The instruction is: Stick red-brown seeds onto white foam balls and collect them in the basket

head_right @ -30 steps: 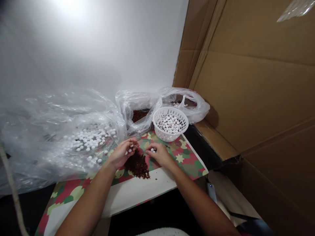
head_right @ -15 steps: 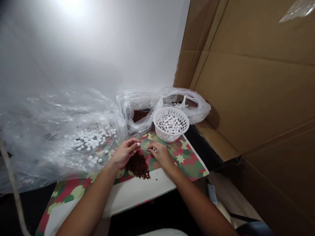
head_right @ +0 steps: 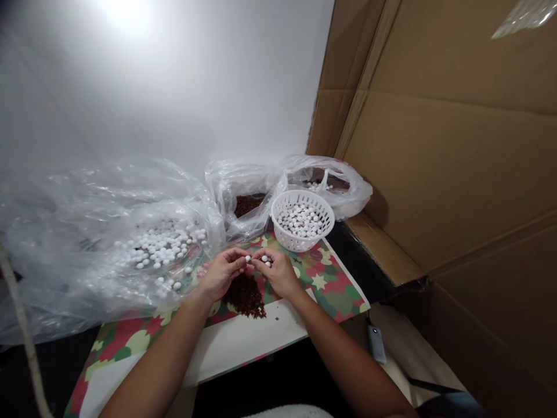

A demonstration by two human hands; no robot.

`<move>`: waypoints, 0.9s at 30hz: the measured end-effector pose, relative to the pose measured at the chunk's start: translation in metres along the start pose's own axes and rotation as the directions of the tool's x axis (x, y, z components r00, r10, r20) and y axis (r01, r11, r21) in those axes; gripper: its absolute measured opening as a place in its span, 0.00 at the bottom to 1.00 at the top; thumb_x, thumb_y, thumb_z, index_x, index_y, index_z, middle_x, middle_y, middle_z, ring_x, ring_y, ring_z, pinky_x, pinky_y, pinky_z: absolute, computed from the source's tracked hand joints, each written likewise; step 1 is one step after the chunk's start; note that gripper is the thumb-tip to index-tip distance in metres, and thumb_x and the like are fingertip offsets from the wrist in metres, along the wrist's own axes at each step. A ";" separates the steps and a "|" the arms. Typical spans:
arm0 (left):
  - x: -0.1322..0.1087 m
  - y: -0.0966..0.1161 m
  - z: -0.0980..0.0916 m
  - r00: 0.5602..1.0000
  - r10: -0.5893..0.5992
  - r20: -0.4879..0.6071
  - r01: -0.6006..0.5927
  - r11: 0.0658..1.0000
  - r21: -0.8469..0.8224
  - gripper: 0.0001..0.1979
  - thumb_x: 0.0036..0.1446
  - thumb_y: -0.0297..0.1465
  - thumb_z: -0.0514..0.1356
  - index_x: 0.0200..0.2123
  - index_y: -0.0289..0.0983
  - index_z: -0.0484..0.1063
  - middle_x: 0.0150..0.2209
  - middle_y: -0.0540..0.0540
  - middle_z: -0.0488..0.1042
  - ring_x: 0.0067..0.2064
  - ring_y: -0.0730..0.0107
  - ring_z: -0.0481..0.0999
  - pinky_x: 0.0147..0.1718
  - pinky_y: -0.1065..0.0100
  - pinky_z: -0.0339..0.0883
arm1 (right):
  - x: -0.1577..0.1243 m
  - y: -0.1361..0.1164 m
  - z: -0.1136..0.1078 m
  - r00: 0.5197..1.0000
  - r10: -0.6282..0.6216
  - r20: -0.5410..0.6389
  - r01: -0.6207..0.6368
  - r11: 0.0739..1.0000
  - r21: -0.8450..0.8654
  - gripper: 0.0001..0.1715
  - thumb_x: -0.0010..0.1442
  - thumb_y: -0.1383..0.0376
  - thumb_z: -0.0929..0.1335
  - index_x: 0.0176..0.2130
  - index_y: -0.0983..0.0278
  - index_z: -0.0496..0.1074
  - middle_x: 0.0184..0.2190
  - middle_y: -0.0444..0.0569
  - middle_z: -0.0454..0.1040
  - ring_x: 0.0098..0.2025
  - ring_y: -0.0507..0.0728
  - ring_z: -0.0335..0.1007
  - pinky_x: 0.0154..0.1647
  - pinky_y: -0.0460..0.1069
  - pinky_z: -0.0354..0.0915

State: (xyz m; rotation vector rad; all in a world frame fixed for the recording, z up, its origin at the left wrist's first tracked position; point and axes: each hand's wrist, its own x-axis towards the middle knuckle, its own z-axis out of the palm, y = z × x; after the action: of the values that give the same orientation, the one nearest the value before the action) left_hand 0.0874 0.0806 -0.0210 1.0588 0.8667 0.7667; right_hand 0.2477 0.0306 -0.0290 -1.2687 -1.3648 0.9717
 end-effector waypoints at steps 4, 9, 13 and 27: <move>0.001 -0.001 0.000 0.997 0.072 -0.016 -0.071 0.996 0.061 0.16 0.43 0.36 0.68 0.33 0.32 0.73 0.28 0.47 0.74 0.27 0.75 0.71 0.29 0.73 0.63 | 0.002 0.000 -0.001 1.000 -0.007 0.014 0.007 1.000 -0.017 0.15 0.57 0.56 0.66 0.34 0.67 0.71 0.27 0.45 0.70 0.23 0.46 0.60 0.24 0.41 0.56; 0.000 -0.001 0.001 0.986 0.162 -0.040 -0.154 0.974 0.167 0.13 0.45 0.35 0.67 0.32 0.32 0.74 0.27 0.46 0.74 0.27 0.74 0.71 0.29 0.72 0.63 | 0.004 -0.001 -0.002 1.000 0.002 0.021 -0.001 0.998 -0.059 0.17 0.56 0.55 0.67 0.34 0.66 0.72 0.26 0.44 0.70 0.23 0.46 0.60 0.24 0.41 0.56; -0.001 0.001 0.000 0.980 0.190 -0.053 -0.172 0.954 0.244 0.13 0.45 0.36 0.66 0.32 0.32 0.75 0.26 0.47 0.74 0.25 0.74 0.71 0.27 0.73 0.63 | 0.006 0.001 -0.001 0.999 0.029 0.030 -0.029 0.999 0.012 0.19 0.54 0.53 0.68 0.34 0.67 0.71 0.27 0.46 0.71 0.23 0.46 0.63 0.24 0.41 0.59; -0.002 0.002 0.002 0.947 0.309 -0.091 -0.272 0.918 0.289 0.11 0.46 0.34 0.66 0.32 0.33 0.78 0.33 0.42 0.77 0.28 0.71 0.73 0.29 0.70 0.66 | 0.008 -0.003 -0.001 0.998 -0.033 0.055 0.018 0.964 0.265 0.15 0.53 0.57 0.70 0.31 0.68 0.69 0.40 0.51 0.74 0.39 0.51 0.70 0.41 0.46 0.65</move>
State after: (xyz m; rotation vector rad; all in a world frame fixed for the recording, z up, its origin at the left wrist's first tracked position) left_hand 0.0881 0.0784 -0.0180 1.4166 0.9607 0.9976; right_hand 0.2482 0.0385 -0.0245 -1.0262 -1.2449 1.1394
